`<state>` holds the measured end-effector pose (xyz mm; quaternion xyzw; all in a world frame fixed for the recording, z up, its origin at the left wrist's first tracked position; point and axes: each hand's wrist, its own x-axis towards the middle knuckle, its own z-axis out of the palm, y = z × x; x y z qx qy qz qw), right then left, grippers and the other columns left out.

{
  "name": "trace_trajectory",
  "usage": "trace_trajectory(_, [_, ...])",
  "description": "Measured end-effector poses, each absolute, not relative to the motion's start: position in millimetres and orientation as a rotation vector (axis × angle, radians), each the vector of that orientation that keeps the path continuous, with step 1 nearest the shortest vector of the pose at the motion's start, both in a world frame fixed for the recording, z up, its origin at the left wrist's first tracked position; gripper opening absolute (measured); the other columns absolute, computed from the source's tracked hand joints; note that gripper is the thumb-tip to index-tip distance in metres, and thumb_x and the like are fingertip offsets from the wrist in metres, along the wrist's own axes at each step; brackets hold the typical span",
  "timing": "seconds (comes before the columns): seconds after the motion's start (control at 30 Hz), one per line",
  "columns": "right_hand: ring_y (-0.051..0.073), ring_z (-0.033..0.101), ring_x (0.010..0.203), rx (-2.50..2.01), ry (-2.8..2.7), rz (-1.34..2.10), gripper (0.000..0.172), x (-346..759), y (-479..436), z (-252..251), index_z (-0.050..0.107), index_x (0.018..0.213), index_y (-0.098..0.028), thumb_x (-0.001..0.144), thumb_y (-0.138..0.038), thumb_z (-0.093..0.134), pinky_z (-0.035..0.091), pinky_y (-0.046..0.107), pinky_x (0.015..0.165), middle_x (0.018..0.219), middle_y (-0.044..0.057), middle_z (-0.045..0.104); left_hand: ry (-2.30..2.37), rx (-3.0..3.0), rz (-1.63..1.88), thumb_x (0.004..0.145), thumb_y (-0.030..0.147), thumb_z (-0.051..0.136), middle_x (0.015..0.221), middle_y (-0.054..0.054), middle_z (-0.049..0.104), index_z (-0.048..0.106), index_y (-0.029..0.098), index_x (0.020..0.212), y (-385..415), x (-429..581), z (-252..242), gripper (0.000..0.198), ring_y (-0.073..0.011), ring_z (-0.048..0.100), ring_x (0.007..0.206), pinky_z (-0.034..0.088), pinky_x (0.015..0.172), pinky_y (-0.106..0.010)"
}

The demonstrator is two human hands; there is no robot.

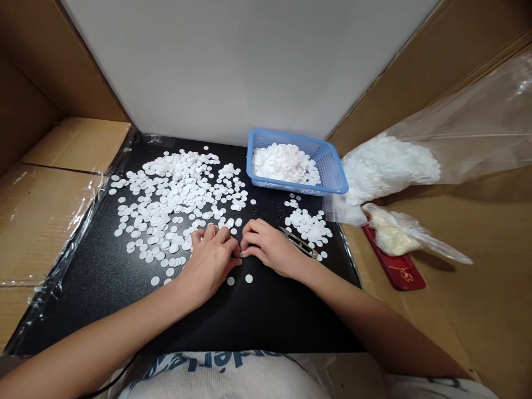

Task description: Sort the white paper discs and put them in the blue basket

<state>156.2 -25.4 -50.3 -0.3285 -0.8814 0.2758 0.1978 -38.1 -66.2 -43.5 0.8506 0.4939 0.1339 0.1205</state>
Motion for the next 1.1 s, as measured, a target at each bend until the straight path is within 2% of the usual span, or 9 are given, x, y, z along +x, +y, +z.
trace_trajectory(0.27, [0.017,0.053,0.086,-0.815,-2.577,0.990,0.018,157,-13,-37,0.056,0.083,-0.020,0.090,-0.006,0.064,0.045,0.028,0.076,0.085,0.000,0.056,1.294,2.502,0.443,0.093,0.016,0.062,0.084,-0.002,0.059,0.063,0.019,0.082,-66,-41,-45,0.011,-0.0230,0.044,0.086,0.025,0.074,-0.039])
trace_trajectory(0.4, [0.016,0.053,0.081,-0.879,-2.554,0.843,0.017,157,-21,-38,0.056,0.085,-0.020,0.092,-0.005,0.060,0.043,0.026,0.071,0.086,0.000,0.056,1.180,2.583,0.499,0.098,0.017,0.054,0.081,-0.002,0.060,0.059,0.019,0.081,-67,-43,-47,0.018,-0.0214,0.044,0.084,0.025,0.073,-0.038])
trace_trajectory(0.47, [0.015,0.053,0.079,-0.916,-2.517,0.678,0.015,158,-29,-43,0.059,0.087,-0.019,0.095,-0.007,0.054,0.044,0.026,0.069,0.088,0.002,0.057,1.108,2.609,0.511,0.100,0.016,0.050,0.079,-0.002,0.059,0.056,0.019,0.081,-67,-43,-47,0.021,-0.0204,0.044,0.083,0.026,0.074,-0.038])
trace_trajectory(0.53, [0.017,0.054,0.078,-0.895,-2.522,0.483,0.021,159,-39,-51,0.061,0.086,-0.018,0.099,-0.009,0.047,0.045,0.028,0.070,0.088,0.005,0.059,1.076,2.605,0.505,0.101,0.015,0.047,0.078,-0.001,0.059,0.055,0.018,0.081,-68,-43,-45,0.022,-0.0198,0.045,0.082,0.026,0.073,-0.037])
trace_trajectory(0.63, [0.019,0.057,0.082,-0.826,-2.548,0.297,0.029,165,-58,-61,0.067,0.088,-0.018,0.102,-0.011,0.042,0.047,0.032,0.073,0.089,0.007,0.065,1.120,2.539,0.489,0.100,0.013,0.049,0.079,-0.001,0.061,0.053,0.019,0.082,-67,-43,-41,0.019,-0.0195,0.047,0.083,0.026,0.072,-0.036])
trace_trajectory(0.83, [0.022,0.065,0.101,-0.892,-2.427,0.287,0.023,181,-88,-66,0.069,0.112,-0.018,0.101,-0.013,0.050,0.051,0.037,0.080,0.106,0.010,0.072,1.181,2.489,0.512,0.095,0.007,0.051,0.079,0.000,0.063,0.050,0.020,0.080,-65,-41,-39,0.019,-0.0190,0.049,0.082,0.027,0.073,-0.035])
trace_trajectory(1.1, [0.022,0.064,0.091,-0.996,-2.306,0.393,0.016,189,-90,-62,0.069,0.102,-0.018,0.099,-0.017,0.053,0.052,0.039,0.077,0.096,0.009,0.071,1.235,2.331,0.371,0.084,0.002,0.052,0.076,0.002,0.056,0.049,0.020,0.082,-70,-41,-36,0.019,-0.0185,0.048,0.077,0.029,0.074,-0.032])
